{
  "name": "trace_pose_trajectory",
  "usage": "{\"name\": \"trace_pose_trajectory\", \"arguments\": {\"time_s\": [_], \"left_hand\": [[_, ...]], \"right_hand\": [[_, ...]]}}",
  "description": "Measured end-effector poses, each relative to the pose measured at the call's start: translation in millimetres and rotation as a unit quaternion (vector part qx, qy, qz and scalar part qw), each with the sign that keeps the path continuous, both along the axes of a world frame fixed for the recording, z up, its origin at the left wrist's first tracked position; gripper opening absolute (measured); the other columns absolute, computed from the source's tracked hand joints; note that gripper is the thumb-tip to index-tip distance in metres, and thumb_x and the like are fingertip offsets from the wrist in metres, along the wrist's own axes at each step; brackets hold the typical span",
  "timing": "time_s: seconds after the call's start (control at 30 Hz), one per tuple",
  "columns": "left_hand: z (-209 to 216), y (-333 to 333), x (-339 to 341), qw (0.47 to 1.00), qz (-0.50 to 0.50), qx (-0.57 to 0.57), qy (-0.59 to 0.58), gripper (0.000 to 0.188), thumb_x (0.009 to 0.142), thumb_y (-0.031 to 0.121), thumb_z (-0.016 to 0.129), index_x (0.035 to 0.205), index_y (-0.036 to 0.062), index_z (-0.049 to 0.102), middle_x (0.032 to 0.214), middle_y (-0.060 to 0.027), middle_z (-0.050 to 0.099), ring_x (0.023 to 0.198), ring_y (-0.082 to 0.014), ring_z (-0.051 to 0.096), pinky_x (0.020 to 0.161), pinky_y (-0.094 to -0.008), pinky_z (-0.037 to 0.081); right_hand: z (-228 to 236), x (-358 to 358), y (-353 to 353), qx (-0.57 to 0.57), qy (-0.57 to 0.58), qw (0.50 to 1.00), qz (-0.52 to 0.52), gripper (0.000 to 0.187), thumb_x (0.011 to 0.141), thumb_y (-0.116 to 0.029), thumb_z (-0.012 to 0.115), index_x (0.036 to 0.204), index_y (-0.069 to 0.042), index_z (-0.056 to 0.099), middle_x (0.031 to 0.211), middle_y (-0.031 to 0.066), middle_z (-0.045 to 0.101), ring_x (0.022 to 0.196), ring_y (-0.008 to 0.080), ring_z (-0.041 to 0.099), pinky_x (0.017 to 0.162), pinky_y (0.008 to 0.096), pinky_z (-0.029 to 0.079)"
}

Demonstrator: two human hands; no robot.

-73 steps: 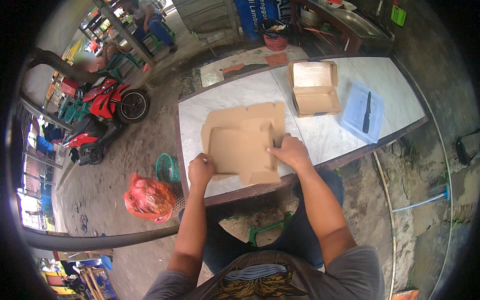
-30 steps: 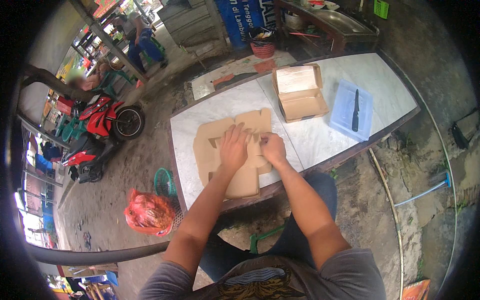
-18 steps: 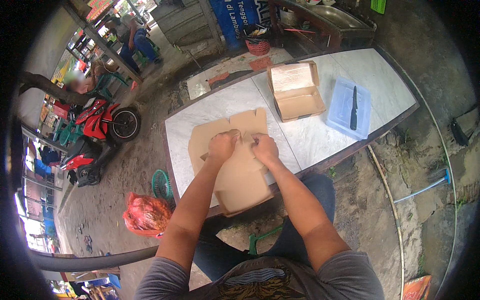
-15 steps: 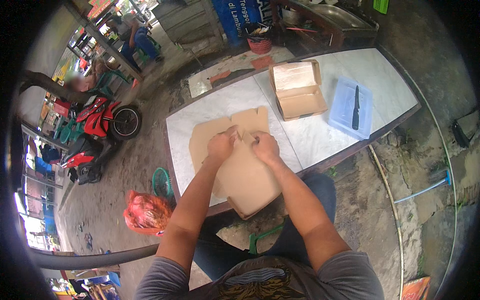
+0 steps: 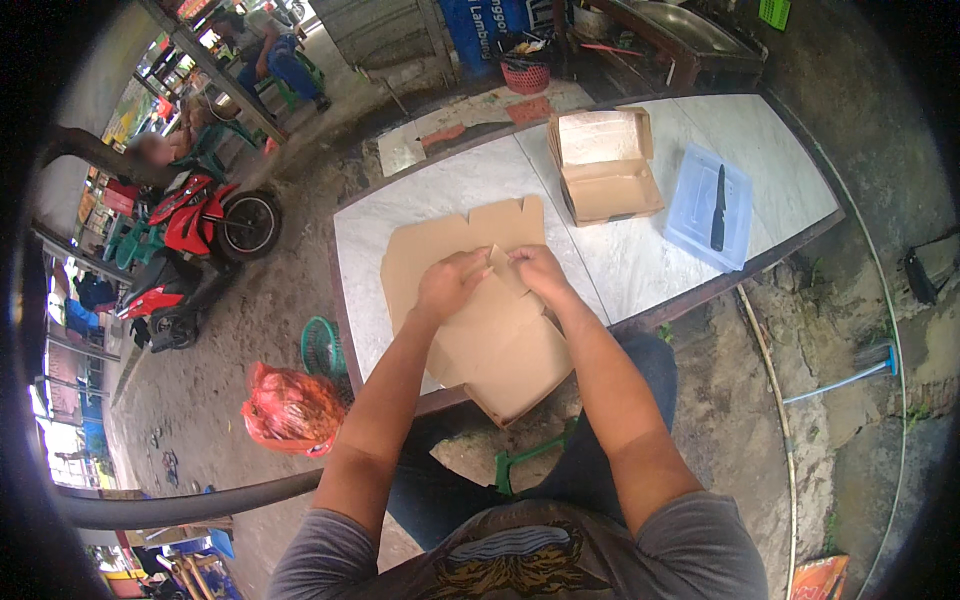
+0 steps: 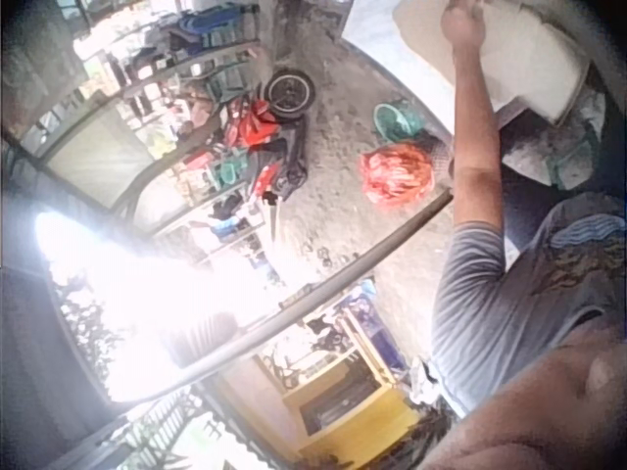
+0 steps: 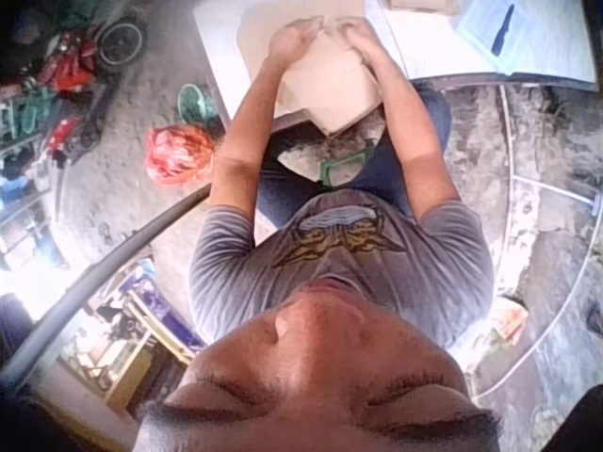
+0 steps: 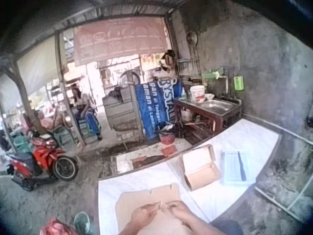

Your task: The person assembles flat cardboard sheets into small boxes by folding the flaps and tucking the tabs into slots. They work on a white table, stacking the finished boxes to the side.

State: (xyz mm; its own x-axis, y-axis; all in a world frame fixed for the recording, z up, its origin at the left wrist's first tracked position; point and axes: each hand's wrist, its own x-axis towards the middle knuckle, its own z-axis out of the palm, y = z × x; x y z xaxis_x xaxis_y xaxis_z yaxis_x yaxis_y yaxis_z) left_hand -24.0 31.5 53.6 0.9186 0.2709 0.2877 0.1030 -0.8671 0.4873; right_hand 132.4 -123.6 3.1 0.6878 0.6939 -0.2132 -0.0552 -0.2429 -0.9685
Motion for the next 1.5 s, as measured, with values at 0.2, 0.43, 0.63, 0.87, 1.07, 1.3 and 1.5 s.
{"name": "trace_pose_trajectory", "arguments": {"time_s": [0.2, 0.43, 0.63, 0.87, 1.07, 1.3, 1.5], "left_hand": [[-9, -8, -2, 0.995, -0.012, 0.102, 0.012, 0.054, 0.095, 0.026, 0.074, 0.147, 0.0207, 0.062, 0.115, -0.0095, 0.076, 0.101, -0.0312, 0.073, 0.094, -0.0470, 0.054], [-8, -8, -15, 0.967, 0.079, 0.230, -0.076, 0.051, 0.091, 0.021, 0.075, 0.140, 0.0156, 0.066, 0.127, -0.0097, 0.069, 0.118, -0.0323, 0.063, 0.095, -0.0472, 0.051], [-2, -74, -51, 0.993, 0.045, 0.110, 0.024, 0.037, 0.088, 0.025, 0.078, 0.123, 0.0107, 0.073, 0.122, -0.0114, 0.067, 0.119, -0.0344, 0.060, 0.098, -0.0481, 0.048], [0, -132, -97, 0.997, 0.052, 0.029, -0.051, 0.033, 0.087, 0.027, 0.080, 0.112, 0.0069, 0.075, 0.116, -0.0117, 0.067, 0.112, -0.0356, 0.061, 0.097, -0.0510, 0.050], [-14, -210, -163, 0.833, 0.050, -0.520, 0.184, 0.047, 0.103, 0.044, 0.071, 0.111, -0.0019, 0.074, 0.093, -0.0083, 0.073, 0.078, -0.0146, 0.067, 0.068, -0.0310, 0.055], [-38, -224, -144, 0.660, 0.072, -0.732, 0.153, 0.080, 0.109, 0.067, 0.040, 0.153, 0.0012, 0.052, 0.142, -0.0155, 0.064, 0.122, -0.0226, 0.065, 0.106, -0.0369, 0.048], [-29, -235, -133, 0.618, 0.066, -0.766, 0.163, 0.087, 0.108, 0.070, 0.038, 0.166, 0.0047, 0.033, 0.149, -0.0183, 0.061, 0.132, -0.0284, 0.060, 0.114, -0.0407, 0.042]], "right_hand": [[13, -4, -4, -0.016, -0.018, 1.000, -0.009, 0.019, 0.099, -0.012, 0.066, 0.107, 0.001, 0.077, 0.100, 0.0080, 0.077, 0.090, 0.0164, 0.068, 0.083, 0.0333, 0.054], [51, 5, -35, -0.263, -0.249, 0.931, 0.055, 0.027, 0.082, -0.025, 0.076, 0.102, -0.006, 0.077, 0.108, 0.0172, 0.078, 0.104, 0.0337, 0.074, 0.089, 0.0439, 0.058], [69, -25, -60, -0.299, -0.323, 0.893, 0.092, 0.026, 0.071, -0.021, 0.081, 0.093, -0.008, 0.077, 0.098, 0.0172, 0.078, 0.099, 0.0370, 0.075, 0.085, 0.0476, 0.059], [52, -35, -41, -0.266, -0.275, 0.918, 0.108, 0.024, 0.077, -0.014, 0.070, 0.098, -0.007, 0.081, 0.102, 0.0217, 0.077, 0.099, 0.0435, 0.074, 0.089, 0.0511, 0.059], [36, -26, -37, -0.164, -0.189, 0.966, 0.072, 0.015, 0.080, -0.012, 0.079, 0.087, 0.000, 0.077, 0.069, 0.0135, 0.072, 0.057, 0.0206, 0.069, 0.056, 0.0349, 0.053], [56, -22, -48, -0.061, 0.031, 0.998, -0.006, 0.014, 0.091, -0.012, 0.078, 0.085, -0.001, 0.071, 0.066, 0.0014, 0.061, 0.051, 0.0086, 0.050, 0.045, 0.0278, 0.038], [64, -17, -53, 0.012, 0.079, 0.995, -0.066, 0.015, 0.096, -0.014, 0.074, 0.086, -0.006, 0.066, 0.066, -0.0001, 0.060, 0.048, 0.0081, 0.049, 0.043, 0.0263, 0.037]]}}
